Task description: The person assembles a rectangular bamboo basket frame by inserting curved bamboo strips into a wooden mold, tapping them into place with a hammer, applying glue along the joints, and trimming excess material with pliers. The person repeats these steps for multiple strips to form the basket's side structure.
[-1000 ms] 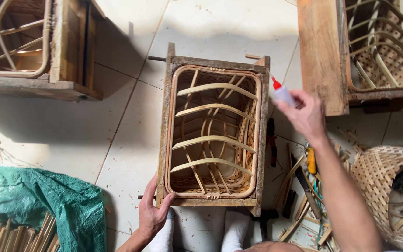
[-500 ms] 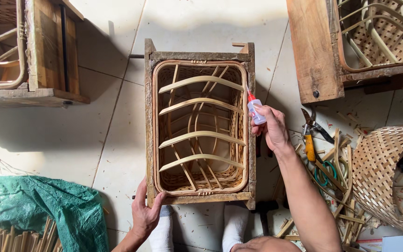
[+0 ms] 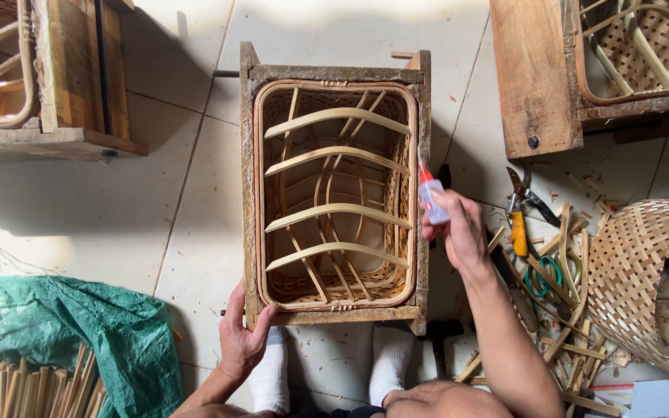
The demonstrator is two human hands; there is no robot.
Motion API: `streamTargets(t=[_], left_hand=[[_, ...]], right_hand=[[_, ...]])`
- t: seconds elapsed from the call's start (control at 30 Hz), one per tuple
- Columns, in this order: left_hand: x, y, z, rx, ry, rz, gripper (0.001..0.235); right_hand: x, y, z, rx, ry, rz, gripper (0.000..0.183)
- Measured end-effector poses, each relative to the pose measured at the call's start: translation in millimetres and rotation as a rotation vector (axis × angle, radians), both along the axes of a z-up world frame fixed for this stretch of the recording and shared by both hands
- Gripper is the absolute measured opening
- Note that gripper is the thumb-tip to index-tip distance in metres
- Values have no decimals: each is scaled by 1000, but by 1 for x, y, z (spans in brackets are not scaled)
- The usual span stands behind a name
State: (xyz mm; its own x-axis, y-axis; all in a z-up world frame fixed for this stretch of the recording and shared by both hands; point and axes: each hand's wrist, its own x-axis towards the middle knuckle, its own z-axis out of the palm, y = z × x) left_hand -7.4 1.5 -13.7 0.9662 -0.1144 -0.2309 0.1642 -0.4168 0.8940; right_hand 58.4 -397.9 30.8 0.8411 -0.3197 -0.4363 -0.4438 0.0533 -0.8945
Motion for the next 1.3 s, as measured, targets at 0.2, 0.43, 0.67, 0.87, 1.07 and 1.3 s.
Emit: streamTargets(t=[0.2,0.43,0.67,0.87,1.07,1.3], left_hand=[[-3,1,-1,-11,-30,2,61],[-4,-1,-3,-34,3,26,62],[-3,0,0,-12,-38,3,62],[-5,-1,-3,-18,-33,20,63],[-5,-2,-1,-58,-25,28,63],[-5,-2,-2,-24,-36,21,64]], right_hand=[[-27,4,-2,75,60,-66,48],[-25,1,-9,58,59,-62,49],[-51,12,-6,-68,-3,7,49],[-85,24,1,-1,60,-40,49],[-79,20,-2,8,87,-62,48],[-90,20,-6,26,108,-87,48]])
